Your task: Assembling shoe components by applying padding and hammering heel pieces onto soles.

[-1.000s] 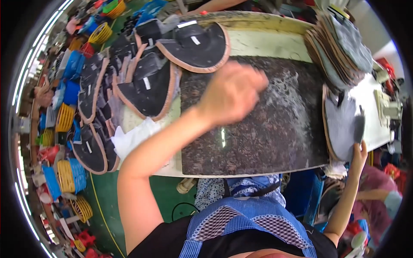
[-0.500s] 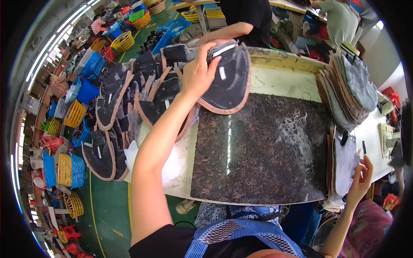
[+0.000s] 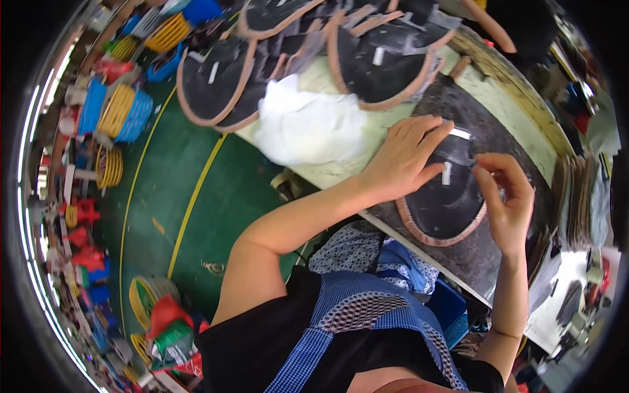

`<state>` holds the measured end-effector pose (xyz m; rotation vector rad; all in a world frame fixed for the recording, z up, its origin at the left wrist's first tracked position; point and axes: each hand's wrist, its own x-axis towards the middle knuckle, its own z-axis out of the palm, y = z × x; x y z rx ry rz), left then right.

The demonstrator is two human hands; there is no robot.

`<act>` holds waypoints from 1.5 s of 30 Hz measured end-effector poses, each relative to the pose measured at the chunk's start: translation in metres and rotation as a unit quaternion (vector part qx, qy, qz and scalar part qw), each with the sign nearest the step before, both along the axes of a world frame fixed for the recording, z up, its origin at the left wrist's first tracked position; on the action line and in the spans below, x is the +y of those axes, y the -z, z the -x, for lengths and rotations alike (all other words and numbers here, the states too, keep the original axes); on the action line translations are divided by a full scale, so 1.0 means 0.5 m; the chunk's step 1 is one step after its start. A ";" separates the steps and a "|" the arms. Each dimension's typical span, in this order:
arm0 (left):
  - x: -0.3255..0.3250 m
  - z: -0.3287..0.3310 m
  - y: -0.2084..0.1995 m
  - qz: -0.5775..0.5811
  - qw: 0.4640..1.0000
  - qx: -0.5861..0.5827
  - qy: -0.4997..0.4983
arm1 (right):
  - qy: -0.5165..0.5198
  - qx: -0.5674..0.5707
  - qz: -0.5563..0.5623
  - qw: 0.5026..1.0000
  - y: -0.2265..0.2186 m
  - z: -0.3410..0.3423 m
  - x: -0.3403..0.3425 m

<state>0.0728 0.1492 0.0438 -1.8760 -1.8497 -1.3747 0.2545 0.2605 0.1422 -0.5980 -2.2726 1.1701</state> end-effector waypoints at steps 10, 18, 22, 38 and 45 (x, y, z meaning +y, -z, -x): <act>-0.372 0.176 0.060 0.067 0.953 -0.065 -0.289 | -0.247 0.091 -0.311 0.913 0.191 0.333 -0.187; -0.362 0.172 0.057 0.087 0.962 0.027 -0.258 | 0.019 0.155 0.068 0.985 0.125 0.356 -0.017; -0.317 0.089 -0.036 0.072 0.888 -0.452 0.043 | 0.015 0.191 -0.261 0.946 0.042 0.223 -0.039; -0.200 -0.043 -0.066 0.201 0.762 -0.600 0.138 | -0.130 0.087 -0.239 0.958 0.055 0.017 -0.097; -0.193 -0.092 -0.057 0.196 0.861 -0.440 0.165 | -0.008 -0.024 -0.048 0.999 0.082 -0.013 -0.156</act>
